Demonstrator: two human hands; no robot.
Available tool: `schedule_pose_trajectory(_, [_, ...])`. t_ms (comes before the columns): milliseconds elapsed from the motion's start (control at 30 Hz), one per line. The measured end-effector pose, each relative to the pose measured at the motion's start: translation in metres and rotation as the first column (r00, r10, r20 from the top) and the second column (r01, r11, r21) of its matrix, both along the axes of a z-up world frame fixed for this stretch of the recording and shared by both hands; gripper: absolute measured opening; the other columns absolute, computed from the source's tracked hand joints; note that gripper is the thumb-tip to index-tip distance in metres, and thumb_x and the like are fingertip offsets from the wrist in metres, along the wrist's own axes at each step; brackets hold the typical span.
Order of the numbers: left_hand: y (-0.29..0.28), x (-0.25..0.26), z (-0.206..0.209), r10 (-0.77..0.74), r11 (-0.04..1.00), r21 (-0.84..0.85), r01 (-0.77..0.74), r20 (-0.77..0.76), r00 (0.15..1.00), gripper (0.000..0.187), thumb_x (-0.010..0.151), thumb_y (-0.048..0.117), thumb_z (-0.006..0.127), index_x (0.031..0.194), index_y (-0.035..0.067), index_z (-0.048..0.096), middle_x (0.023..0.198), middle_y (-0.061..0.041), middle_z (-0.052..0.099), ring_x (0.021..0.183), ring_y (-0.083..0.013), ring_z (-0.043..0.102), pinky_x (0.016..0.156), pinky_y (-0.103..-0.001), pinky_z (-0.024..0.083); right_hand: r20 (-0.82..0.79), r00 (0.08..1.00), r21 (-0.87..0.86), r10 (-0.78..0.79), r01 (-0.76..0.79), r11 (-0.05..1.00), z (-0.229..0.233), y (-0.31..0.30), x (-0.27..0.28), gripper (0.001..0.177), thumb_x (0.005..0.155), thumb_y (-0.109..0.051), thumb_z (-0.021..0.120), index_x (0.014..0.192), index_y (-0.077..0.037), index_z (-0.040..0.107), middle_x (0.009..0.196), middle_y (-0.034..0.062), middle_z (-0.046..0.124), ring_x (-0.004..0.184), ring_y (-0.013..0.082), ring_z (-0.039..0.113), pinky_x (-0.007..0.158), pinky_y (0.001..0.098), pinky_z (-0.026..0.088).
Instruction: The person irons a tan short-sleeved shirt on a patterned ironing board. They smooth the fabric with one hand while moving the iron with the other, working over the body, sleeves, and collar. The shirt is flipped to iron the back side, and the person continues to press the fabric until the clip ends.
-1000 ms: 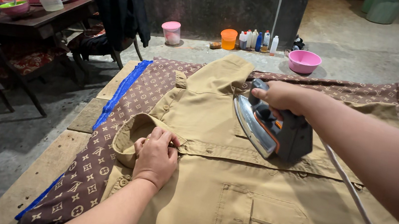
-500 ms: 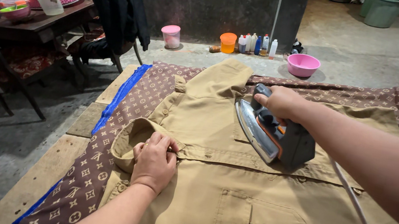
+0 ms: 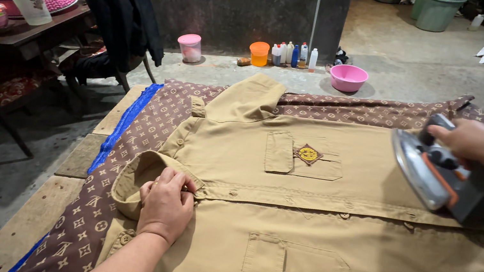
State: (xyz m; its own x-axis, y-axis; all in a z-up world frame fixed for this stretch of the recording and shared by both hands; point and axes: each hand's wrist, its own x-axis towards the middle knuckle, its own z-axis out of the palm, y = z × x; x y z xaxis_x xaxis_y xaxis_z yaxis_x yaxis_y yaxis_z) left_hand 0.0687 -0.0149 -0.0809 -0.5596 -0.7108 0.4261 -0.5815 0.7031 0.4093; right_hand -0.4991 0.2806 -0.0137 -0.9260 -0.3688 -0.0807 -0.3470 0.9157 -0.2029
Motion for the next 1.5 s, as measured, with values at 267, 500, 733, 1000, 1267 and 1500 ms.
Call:
schedule_pose_trajectory(267, [-0.001, -0.001, -0.003, 0.003, 1.0, -0.014, -0.003, -0.005, 1.0, 0.009, 0.078, 0.015, 0.065, 0.084, 0.02, 0.07, 0.102, -0.003, 0.063, 0.105, -0.0222, 0.063, 0.102, -0.043, 0.036, 0.103, 0.994, -0.116, -0.021, 0.033, 0.993, 0.016, 0.045, 0.001, 0.076, 0.093, -0.063, 0.067, 0.131, 0.002, 0.06, 0.066, 0.021, 0.062, 0.048, 0.0288, 0.057, 0.045, 0.0446, 0.045])
schedule_pose_trajectory(500, [-0.003, -0.002, -0.006, 0.011, 1.0, -0.011, -0.011, 0.002, 1.0, 0.01, 0.079, 0.015, 0.065, 0.085, 0.02, 0.07, 0.102, -0.003, 0.063, 0.104, -0.0228, 0.063, 0.102, -0.042, 0.036, 0.141, 0.859, -0.063, 0.493, -0.489, 0.87, 0.055, -0.016, 0.117, 0.063, 0.079, -0.067, 0.073, 0.117, -0.017, 0.079, 0.089, 0.0107, 0.078, 0.077, 0.0229, 0.073, 0.068, 0.0391, 0.06])
schedule_pose_trajectory(733, [-0.001, 0.0, -0.004, 0.0, 1.0, -0.023, -0.001, -0.026, 1.0, 0.009, 0.077, 0.014, 0.065, 0.083, 0.02, 0.07, 0.102, -0.003, 0.063, 0.105, -0.0232, 0.062, 0.101, -0.042, 0.037, 0.187, 0.59, 0.037, 0.786, -0.804, 0.594, 0.08, -0.112, 0.291, 0.062, 0.075, -0.069, 0.068, 0.113, -0.021, 0.079, 0.096, 0.0054, 0.081, 0.087, 0.02, 0.075, 0.079, 0.039, 0.057])
schedule_pose_trajectory(1000, [-0.001, -0.001, -0.002, 0.018, 1.0, -0.001, -0.018, 0.02, 1.0, 0.01, 0.08, 0.014, 0.064, 0.085, 0.02, 0.07, 0.102, -0.004, 0.062, 0.105, -0.024, 0.063, 0.103, -0.042, 0.036, 0.229, 0.654, 0.157, 0.721, -0.756, 0.636, 0.087, -0.1, 0.286, 0.06, 0.072, -0.068, 0.069, 0.111, -0.024, 0.08, 0.093, 0.0043, 0.081, 0.083, 0.0228, 0.077, 0.078, 0.0393, 0.058])
schedule_pose_trajectory(1267, [-0.003, -0.001, -0.005, 0.025, 1.0, 0.014, -0.026, 0.023, 0.999, 0.011, 0.081, 0.016, 0.063, 0.089, 0.02, 0.07, 0.105, -0.002, 0.063, 0.105, -0.0221, 0.064, 0.105, -0.044, 0.036, 0.178, 0.89, 0.284, 0.42, -0.455, 0.844, 0.064, 0.025, 0.142, 0.067, 0.07, -0.071, 0.073, 0.12, -0.029, 0.078, 0.102, 0.003, 0.081, 0.096, 0.0206, 0.073, 0.087, 0.0374, 0.058])
schedule_pose_trajectory(1500, [-0.005, -0.005, -0.009, 0.044, 0.999, 0.013, -0.044, 0.028, 0.999, 0.01, 0.08, 0.015, 0.063, 0.087, 0.019, 0.069, 0.106, -0.001, 0.063, 0.107, -0.0213, 0.063, 0.106, -0.045, 0.035, 0.165, 0.893, 0.193, 0.419, -0.446, 0.874, 0.055, 0.061, 0.104, 0.061, 0.072, -0.068, 0.079, 0.111, -0.021, 0.084, 0.096, 0.0058, 0.081, 0.091, 0.0224, 0.076, 0.084, 0.0373, 0.061])
